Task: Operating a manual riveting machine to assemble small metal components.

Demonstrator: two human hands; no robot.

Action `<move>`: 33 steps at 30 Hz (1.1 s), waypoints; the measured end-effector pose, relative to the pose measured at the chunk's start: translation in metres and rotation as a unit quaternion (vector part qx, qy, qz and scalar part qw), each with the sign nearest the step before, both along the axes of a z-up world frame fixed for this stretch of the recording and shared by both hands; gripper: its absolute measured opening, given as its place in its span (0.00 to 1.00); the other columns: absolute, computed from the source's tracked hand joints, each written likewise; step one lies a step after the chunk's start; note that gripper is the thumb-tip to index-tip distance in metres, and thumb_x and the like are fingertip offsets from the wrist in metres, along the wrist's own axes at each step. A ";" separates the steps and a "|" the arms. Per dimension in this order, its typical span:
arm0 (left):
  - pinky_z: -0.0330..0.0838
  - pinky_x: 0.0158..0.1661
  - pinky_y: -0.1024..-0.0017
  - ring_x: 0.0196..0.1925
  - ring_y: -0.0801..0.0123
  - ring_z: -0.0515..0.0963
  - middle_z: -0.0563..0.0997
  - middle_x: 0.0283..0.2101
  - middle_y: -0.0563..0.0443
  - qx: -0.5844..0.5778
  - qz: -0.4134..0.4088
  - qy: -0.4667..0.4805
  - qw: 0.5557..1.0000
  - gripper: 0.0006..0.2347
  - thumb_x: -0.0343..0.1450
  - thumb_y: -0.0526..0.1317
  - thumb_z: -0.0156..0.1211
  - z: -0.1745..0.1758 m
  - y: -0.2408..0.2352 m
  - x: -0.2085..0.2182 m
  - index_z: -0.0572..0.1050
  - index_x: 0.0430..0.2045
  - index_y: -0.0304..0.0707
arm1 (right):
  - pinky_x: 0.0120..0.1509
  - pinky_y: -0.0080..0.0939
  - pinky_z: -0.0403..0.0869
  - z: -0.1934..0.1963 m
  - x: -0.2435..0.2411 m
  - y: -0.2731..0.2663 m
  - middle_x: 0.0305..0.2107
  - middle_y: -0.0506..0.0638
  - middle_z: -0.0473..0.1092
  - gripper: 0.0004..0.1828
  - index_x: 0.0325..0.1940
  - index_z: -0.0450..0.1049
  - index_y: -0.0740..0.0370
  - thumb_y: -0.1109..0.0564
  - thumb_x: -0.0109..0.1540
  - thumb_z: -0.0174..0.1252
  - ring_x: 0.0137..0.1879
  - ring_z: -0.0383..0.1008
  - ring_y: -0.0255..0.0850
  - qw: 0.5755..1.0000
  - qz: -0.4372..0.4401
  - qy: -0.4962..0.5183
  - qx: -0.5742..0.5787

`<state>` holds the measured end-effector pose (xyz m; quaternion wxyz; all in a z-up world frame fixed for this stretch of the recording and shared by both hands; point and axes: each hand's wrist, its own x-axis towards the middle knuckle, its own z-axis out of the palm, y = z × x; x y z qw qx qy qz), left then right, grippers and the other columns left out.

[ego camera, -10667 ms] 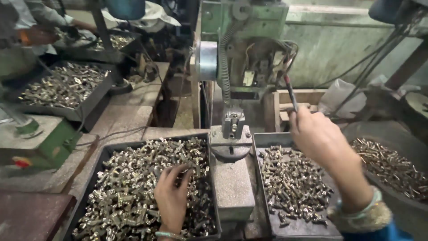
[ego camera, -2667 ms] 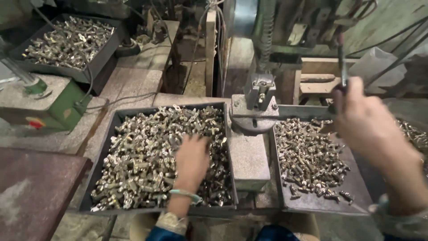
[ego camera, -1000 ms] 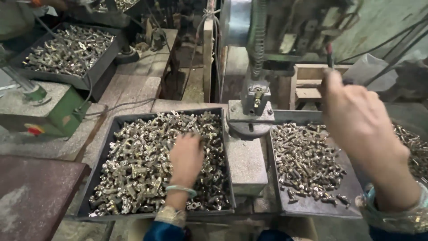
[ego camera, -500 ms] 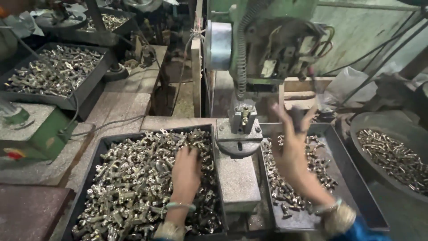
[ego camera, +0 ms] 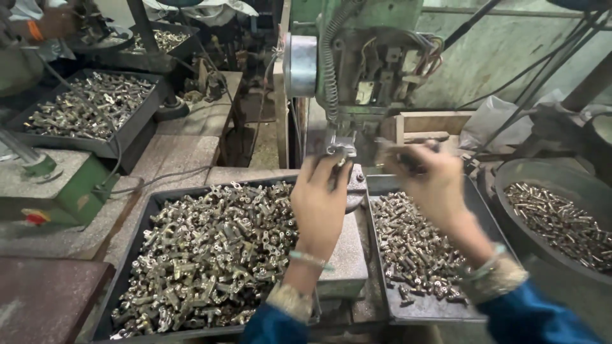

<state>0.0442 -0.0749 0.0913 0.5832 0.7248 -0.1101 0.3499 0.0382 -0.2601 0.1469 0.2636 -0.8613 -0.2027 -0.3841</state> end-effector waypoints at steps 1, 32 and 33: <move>0.80 0.31 0.73 0.34 0.70 0.83 0.82 0.41 0.52 0.062 0.039 -0.022 0.997 0.08 0.70 0.40 0.67 -0.009 -0.004 0.009 0.83 0.41 0.41 | 0.36 0.39 0.75 0.007 0.003 -0.018 0.31 0.53 0.78 0.16 0.50 0.83 0.55 0.53 0.59 0.72 0.32 0.78 0.39 0.995 -0.064 0.078 -0.013; 0.70 0.54 0.58 0.60 0.58 0.73 0.80 0.47 0.48 0.598 0.059 0.250 0.759 0.09 0.68 0.37 0.61 -0.138 0.076 0.026 0.82 0.40 0.46 | 0.26 0.46 0.71 -0.073 0.080 -0.034 0.31 0.60 0.75 0.14 0.55 0.58 0.67 0.53 0.77 0.48 0.28 0.77 0.48 0.989 -0.022 0.075 0.122; 0.70 0.54 0.58 0.60 0.58 0.73 0.80 0.47 0.48 0.599 0.057 0.247 0.759 0.09 0.68 0.37 0.61 -0.136 0.081 0.013 0.82 0.40 0.46 | 0.26 0.46 0.71 -0.080 0.063 -0.031 0.31 0.60 0.75 0.14 0.55 0.58 0.67 0.53 0.77 0.48 0.28 0.77 0.48 0.989 -0.025 0.074 0.122</move>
